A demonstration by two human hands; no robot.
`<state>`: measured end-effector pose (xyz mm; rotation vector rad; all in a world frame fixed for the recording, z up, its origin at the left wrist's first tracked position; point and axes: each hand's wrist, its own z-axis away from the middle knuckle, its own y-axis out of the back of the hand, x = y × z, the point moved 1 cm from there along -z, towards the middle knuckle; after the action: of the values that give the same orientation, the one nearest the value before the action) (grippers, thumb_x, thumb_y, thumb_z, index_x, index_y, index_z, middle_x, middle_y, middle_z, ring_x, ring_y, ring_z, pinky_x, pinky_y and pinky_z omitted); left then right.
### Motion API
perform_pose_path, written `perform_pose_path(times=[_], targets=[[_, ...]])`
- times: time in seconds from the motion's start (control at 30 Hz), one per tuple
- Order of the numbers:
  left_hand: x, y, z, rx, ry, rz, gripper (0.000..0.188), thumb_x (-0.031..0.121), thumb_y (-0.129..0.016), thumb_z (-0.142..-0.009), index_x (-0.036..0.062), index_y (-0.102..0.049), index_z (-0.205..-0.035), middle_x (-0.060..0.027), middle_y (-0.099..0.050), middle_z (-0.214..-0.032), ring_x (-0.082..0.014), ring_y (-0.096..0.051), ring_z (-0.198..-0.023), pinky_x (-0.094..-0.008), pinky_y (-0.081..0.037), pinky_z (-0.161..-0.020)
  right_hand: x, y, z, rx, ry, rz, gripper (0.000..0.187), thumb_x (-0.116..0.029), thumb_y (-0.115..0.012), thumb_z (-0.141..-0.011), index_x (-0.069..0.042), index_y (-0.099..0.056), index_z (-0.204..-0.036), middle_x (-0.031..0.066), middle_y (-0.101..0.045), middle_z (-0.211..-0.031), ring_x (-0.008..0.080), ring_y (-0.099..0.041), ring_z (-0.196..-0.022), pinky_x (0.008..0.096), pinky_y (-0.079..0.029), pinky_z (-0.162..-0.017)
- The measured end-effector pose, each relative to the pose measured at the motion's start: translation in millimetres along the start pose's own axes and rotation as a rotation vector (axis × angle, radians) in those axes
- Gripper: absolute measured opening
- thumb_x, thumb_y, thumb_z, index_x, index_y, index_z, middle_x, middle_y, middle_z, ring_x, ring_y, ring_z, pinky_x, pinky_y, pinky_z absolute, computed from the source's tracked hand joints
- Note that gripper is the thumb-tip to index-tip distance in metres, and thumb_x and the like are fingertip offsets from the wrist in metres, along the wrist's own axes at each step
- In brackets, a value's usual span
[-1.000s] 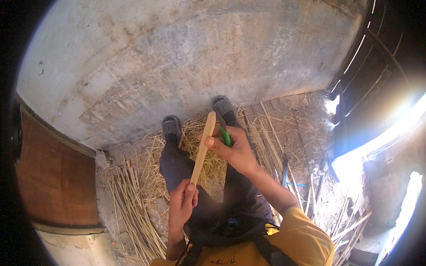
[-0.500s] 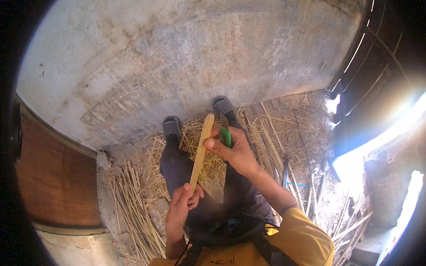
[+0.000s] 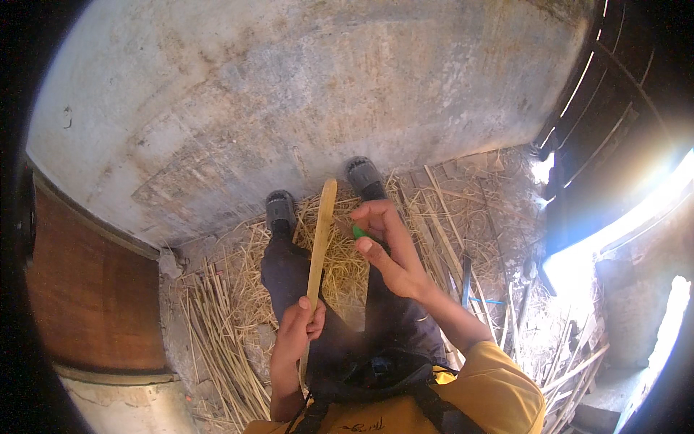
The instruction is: The person shapes a thin piece of wood by using a utility knife to shave off thin strips and then using a machete to scrape and refine the surface while sitting on the floor.
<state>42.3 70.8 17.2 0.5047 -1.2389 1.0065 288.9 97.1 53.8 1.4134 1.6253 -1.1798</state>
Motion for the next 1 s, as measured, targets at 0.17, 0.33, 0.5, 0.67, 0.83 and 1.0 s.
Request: perform_pose_path(times=[0.17,0.33,0.5,0.67,0.83,1.0], targets=[[10.7,-9.5,4.7,0.165,-0.174,-0.163,0.026,0.024,-0.054,-0.111,0.0014,-0.065,-0.103,0.007,-0.045,-0.065,-0.0024,-0.039,-0.057,-0.0236,-0.028,-0.05,-7.9,1.7,6.4,-0.065,0.154,0.405,0.032,-0.016,-0.074,-0.097,-0.004,-0.057,-0.121,0.0075,-0.066,-0.1,0.0145,-0.065,-0.084,0.0285,-0.052,-0.075],[15.6,-17.1,2.3,0.284,-0.299,-0.181,0.018,0.015,-0.062,-0.107,-0.0012,-0.067,-0.112,0.0057,-0.052,-0.065,-0.0013,-0.043,-0.057,-0.0222,-0.03,-0.051,1.2,-8.6,10.6,-0.098,0.281,0.574,0.032,-0.012,-0.084,-0.089,-0.003,-0.061,-0.11,0.012,-0.068,-0.095,0.0186,-0.069,-0.076,0.0284,-0.051,-0.062],[20.5,-19.9,2.9,0.392,-0.347,-0.28,0.023,0.014,-0.063,-0.106,-0.002,-0.07,-0.121,0.0041,-0.059,-0.068,-0.0011,-0.046,-0.058,-0.0209,-0.032,-0.051,8.0,-17.9,15.9,-0.073,0.419,0.681,0.038,-0.018,-0.089,-0.082,-0.007,-0.064,-0.107,0.0083,-0.07,-0.093,0.0255,-0.073,-0.075,0.0332,-0.056,-0.059],[26.5,-22.0,4.8,0.284,-0.295,-0.181,0.028,0.016,-0.058,-0.109,-0.0012,-0.07,-0.128,0.0033,-0.059,-0.069,-0.0008,-0.045,-0.059,-0.0206,-0.033,-0.053,9.9,-22.0,18.3,-0.053,0.445,0.707,0.039,-0.022,-0.091,-0.079,-0.008,-0.066,-0.105,0.0066,-0.069,-0.089,0.0228,-0.072,-0.07,0.0325,-0.055,-0.056],[28.2,-25.5,6.1,0.286,-0.299,-0.153,0.031,0.015,-0.056,-0.11,-0.0016,-0.069,-0.133,0.004,-0.052,-0.068,-0.0017,-0.043,-0.061,-0.0213,-0.033,-0.055,4.5,-22.8,16.9,-0.031,0.459,0.741,0.037,-0.023,-0.093,-0.076,-0.009,-0.068,-0.1,0.0062,-0.069,-0.087,0.0225,-0.071,-0.066,0.0326,-0.054,-0.053],[25.0,-28.2,4.6,0.353,-0.367,-0.215,0.031,0.014,-0.057,-0.109,-0.0034,-0.069,-0.131,0.0043,-0.048,-0.069,-0.0033,-0.041,-0.062,-0.0226,-0.032,-0.055,0.8,-22.2,15.2,0.042,0.425,0.745,0.03,-0.017,-0.092,-0.077,-0.007,-0.07,-0.094,0.0078,-0.071,-0.084,0.0222,-0.071,-0.065,0.0329,-0.054,-0.054]])
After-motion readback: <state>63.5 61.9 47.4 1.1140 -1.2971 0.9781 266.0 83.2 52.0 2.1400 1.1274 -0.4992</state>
